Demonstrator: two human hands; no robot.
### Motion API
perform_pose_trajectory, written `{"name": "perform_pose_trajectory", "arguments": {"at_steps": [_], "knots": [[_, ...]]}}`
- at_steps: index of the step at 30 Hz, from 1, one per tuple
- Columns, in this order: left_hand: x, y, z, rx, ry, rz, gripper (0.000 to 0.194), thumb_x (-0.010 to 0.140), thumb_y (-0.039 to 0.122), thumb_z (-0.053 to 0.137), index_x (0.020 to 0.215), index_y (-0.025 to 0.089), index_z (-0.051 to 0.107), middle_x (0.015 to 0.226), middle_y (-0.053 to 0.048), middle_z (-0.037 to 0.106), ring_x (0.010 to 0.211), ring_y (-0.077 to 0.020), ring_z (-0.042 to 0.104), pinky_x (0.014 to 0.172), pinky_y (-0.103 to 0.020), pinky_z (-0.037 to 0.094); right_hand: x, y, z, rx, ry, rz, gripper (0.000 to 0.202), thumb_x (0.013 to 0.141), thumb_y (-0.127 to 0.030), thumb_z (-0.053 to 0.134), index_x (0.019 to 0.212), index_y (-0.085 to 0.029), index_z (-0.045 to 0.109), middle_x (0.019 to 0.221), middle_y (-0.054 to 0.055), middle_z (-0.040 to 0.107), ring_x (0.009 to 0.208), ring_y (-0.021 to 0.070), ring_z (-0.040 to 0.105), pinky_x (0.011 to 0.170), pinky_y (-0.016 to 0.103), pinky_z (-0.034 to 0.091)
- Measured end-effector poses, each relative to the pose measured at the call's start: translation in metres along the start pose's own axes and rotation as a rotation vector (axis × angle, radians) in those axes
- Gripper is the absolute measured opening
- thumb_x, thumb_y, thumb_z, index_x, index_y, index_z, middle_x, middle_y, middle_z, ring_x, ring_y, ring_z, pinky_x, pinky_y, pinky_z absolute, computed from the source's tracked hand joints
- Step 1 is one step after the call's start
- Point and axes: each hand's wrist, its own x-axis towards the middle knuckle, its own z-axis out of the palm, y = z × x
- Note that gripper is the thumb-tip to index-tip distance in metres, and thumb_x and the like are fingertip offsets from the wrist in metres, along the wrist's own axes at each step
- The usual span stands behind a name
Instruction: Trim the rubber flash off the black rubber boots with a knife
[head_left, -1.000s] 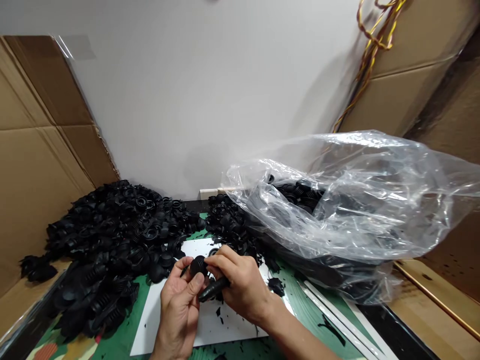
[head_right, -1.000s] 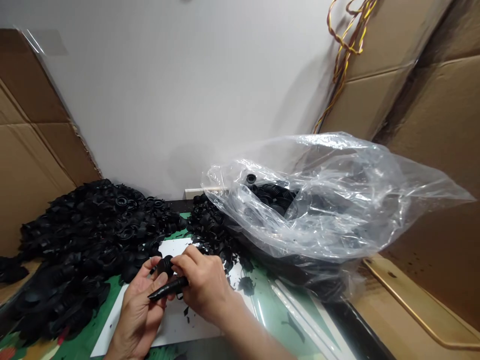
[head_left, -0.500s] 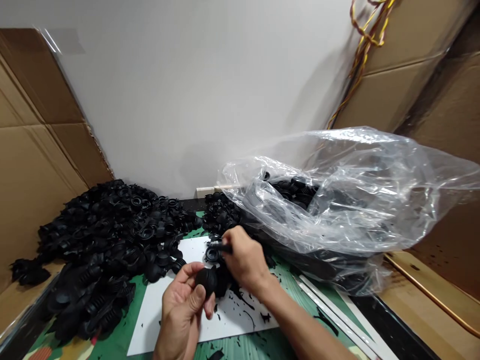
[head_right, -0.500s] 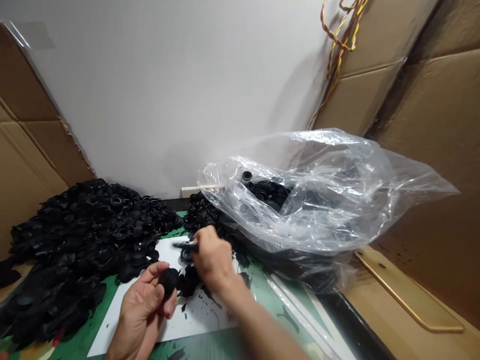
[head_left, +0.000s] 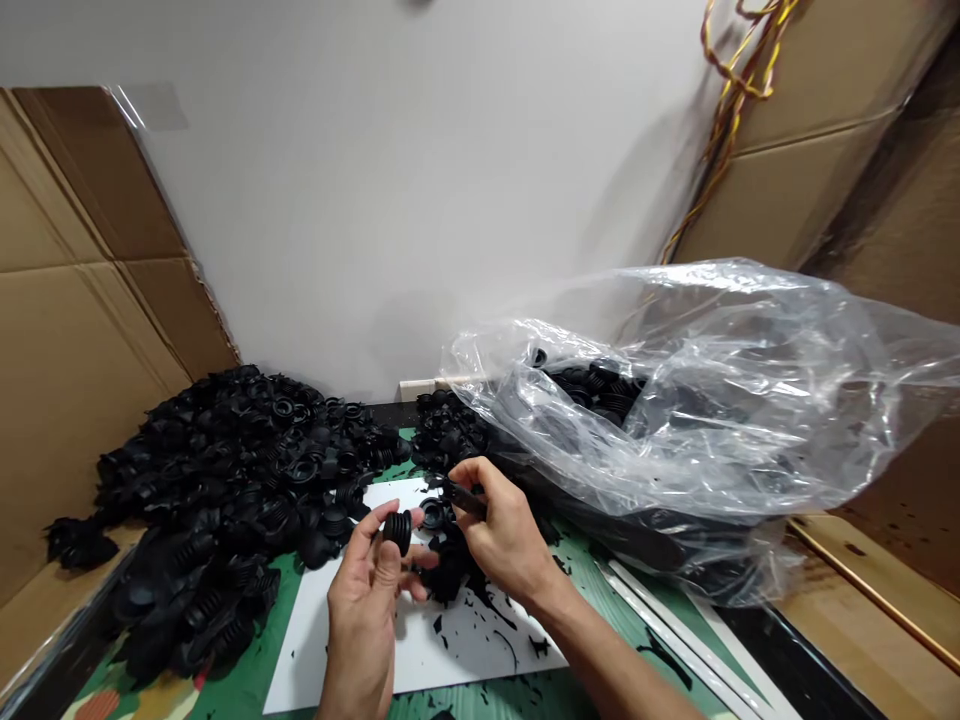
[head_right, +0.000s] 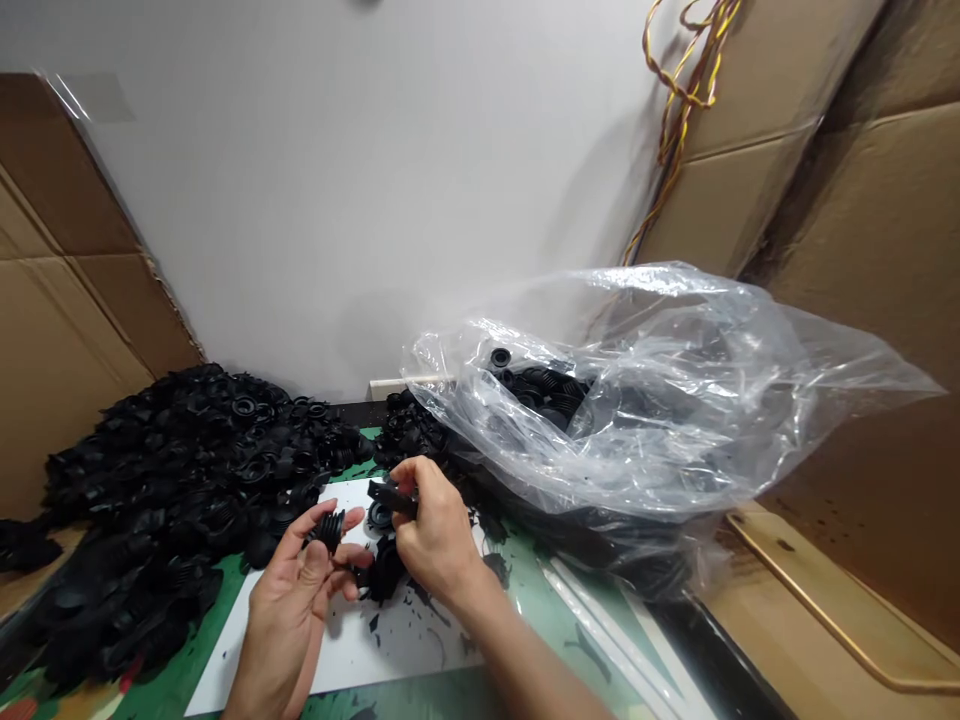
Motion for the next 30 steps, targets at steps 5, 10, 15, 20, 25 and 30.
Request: {"name": "perform_pose_trajectory", "arguments": {"at_steps": [5,10,15,20,25,30], "knots": [[0.006,-0.005,-0.006,0.07,0.099,0.111,0.045,0.058,0.038,0.08,0.097,0.021,0.07,0.082,-0.002,0.067,0.057,-0.009,0.054,0.053,-0.018,0.045,-0.003,-0.014,0.007,0.328,-0.273,0.207,0.015,0.076,-0.023,0.052,0.063,-0.017,0.055,0.056,-0.002,0.054,0.053,0.0121,0.049,0.05,0.023,0.039],[0.008,-0.003,-0.003,0.098,0.055,0.097,0.044,0.054,0.031,0.083,0.094,0.019,0.07,0.085,-0.006,0.071,0.075,-0.0176,0.062,0.056,-0.019,0.048,-0.009,-0.021,0.012,0.523,-0.381,0.248,0.016,0.074,-0.02,0.054,0.059,-0.019,0.047,0.052,-0.005,0.048,0.048,0.01,0.045,0.045,0.02,0.035],[0.007,-0.006,-0.007,0.233,0.048,0.177,0.041,0.058,0.028,0.081,0.097,0.021,0.07,0.087,-0.005,0.072,0.079,-0.0191,0.064,0.065,-0.022,0.051,-0.009,-0.017,0.011,0.443,-0.357,0.189,0.015,0.076,-0.02,0.051,0.061,-0.018,0.049,0.057,-0.004,0.047,0.053,0.0103,0.042,0.05,0.021,0.035],[0.008,-0.012,-0.012,0.259,0.153,0.252,0.037,0.06,0.028,0.078,0.095,0.021,0.071,0.092,-0.004,0.072,0.084,-0.0193,0.064,0.074,-0.024,0.05,-0.008,-0.014,0.014,0.395,-0.345,0.247,0.015,0.075,-0.024,0.048,0.062,-0.017,0.046,0.058,-0.004,0.04,0.055,0.0103,0.035,0.05,0.022,0.03],[0.012,-0.015,-0.015,0.267,0.231,0.233,0.041,0.062,0.034,0.074,0.099,0.017,0.07,0.092,-0.007,0.071,0.08,-0.0193,0.062,0.068,-0.027,0.049,-0.008,-0.015,0.017,0.423,-0.359,0.34,0.014,0.073,-0.027,0.048,0.063,-0.018,0.046,0.054,-0.005,0.035,0.052,0.0094,0.03,0.049,0.022,0.025],[0.014,-0.017,-0.018,0.251,0.246,0.244,0.04,0.063,0.035,0.073,0.098,0.016,0.07,0.093,-0.007,0.071,0.079,-0.0191,0.062,0.067,-0.027,0.049,-0.01,-0.015,0.019,0.422,-0.361,0.356,0.014,0.073,-0.025,0.05,0.062,-0.018,0.047,0.054,-0.006,0.034,0.051,0.0091,0.029,0.049,0.023,0.024]]}}
